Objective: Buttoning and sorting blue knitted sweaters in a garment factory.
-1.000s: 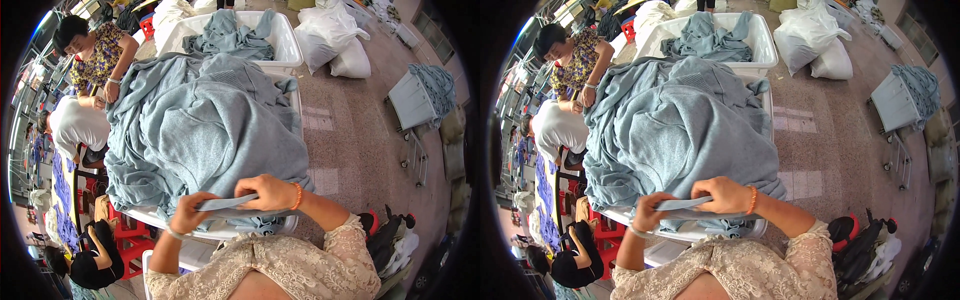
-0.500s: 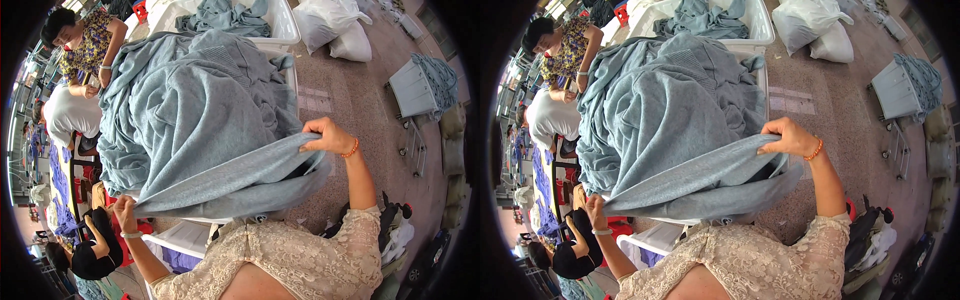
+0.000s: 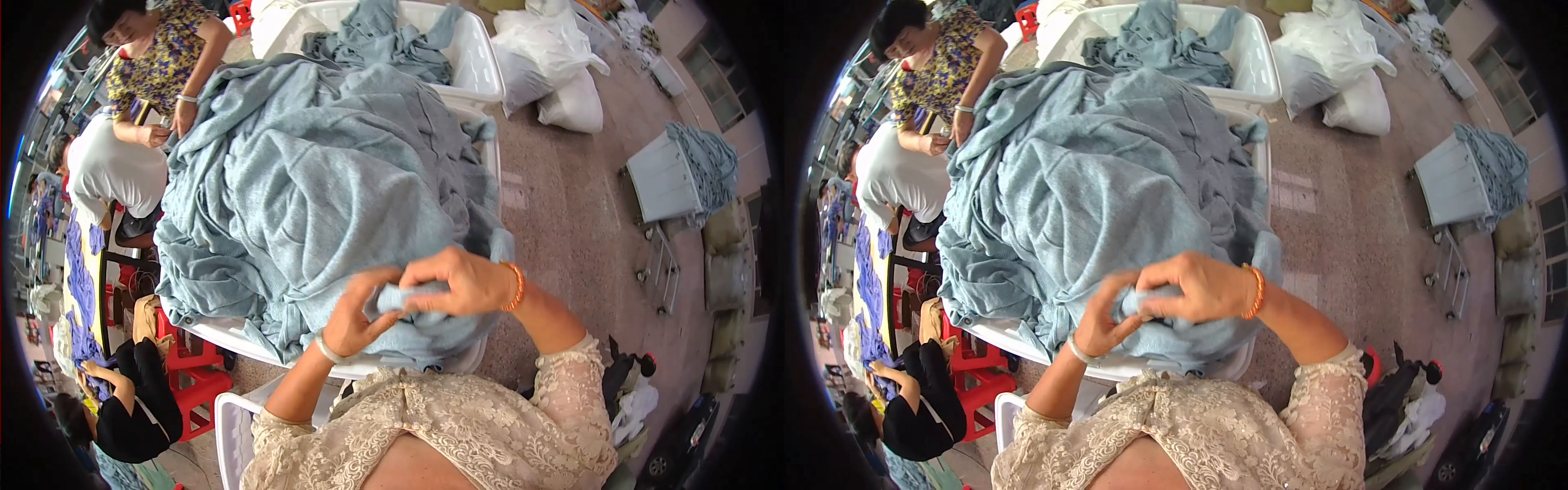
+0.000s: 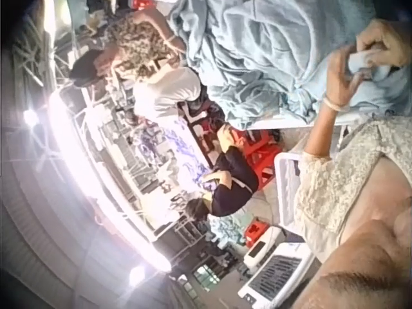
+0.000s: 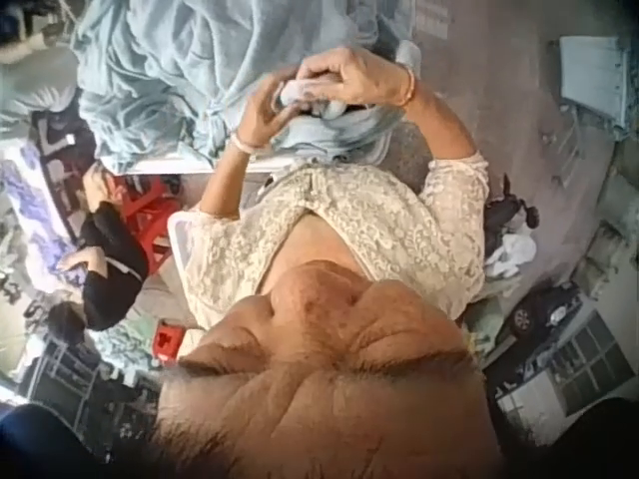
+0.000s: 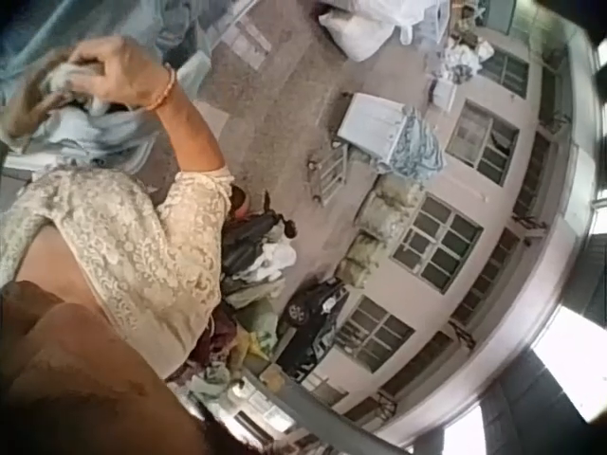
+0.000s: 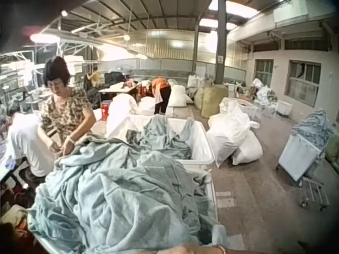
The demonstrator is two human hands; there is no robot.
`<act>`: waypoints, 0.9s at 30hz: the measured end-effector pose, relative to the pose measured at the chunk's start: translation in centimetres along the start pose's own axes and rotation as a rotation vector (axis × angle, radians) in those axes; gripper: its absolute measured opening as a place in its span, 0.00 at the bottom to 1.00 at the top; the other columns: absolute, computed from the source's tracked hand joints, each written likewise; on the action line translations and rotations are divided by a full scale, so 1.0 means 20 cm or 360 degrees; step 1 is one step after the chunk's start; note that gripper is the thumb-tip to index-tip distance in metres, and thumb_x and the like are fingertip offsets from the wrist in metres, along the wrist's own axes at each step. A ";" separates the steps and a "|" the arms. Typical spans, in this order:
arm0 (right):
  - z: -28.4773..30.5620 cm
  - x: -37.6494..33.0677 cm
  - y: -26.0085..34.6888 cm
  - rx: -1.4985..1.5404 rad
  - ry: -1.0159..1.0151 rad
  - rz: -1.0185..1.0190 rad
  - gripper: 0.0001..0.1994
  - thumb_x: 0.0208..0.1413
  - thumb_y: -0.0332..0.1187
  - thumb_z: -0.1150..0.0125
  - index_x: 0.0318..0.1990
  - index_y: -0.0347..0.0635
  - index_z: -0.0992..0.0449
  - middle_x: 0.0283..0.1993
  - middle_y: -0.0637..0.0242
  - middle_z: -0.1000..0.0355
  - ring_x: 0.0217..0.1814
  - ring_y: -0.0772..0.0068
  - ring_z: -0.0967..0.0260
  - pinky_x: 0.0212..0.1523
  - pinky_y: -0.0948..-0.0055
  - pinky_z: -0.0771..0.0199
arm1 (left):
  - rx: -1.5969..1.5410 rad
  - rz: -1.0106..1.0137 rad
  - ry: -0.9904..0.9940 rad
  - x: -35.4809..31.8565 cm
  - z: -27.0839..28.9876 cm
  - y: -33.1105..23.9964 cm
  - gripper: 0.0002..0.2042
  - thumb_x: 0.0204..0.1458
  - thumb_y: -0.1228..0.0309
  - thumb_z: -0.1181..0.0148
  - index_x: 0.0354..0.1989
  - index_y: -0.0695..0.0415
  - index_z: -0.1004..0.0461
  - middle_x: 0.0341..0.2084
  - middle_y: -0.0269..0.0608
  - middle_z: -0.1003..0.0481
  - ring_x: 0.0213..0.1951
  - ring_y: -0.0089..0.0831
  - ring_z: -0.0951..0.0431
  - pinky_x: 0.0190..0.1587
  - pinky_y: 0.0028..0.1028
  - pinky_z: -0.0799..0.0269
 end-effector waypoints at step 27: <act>0.88 -0.10 -0.99 -0.1117 -0.0889 -0.0909 0.11 0.52 0.36 0.43 0.30 0.35 0.23 0.22 0.65 0.28 0.28 0.79 0.28 0.33 0.72 0.28 | 0.0510 0.0895 -0.0064 -0.43 0.79 0.80 0.19 0.39 0.73 0.34 0.41 0.63 0.28 0.35 0.40 0.27 0.35 0.26 0.29 0.38 0.25 0.33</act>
Point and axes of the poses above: each hand's wrist, its own x-axis towards the middle knuckle, its own z-axis out of the back of the hand, y = z × x, the point moved 5 cm from there along x, towards the middle knuckle
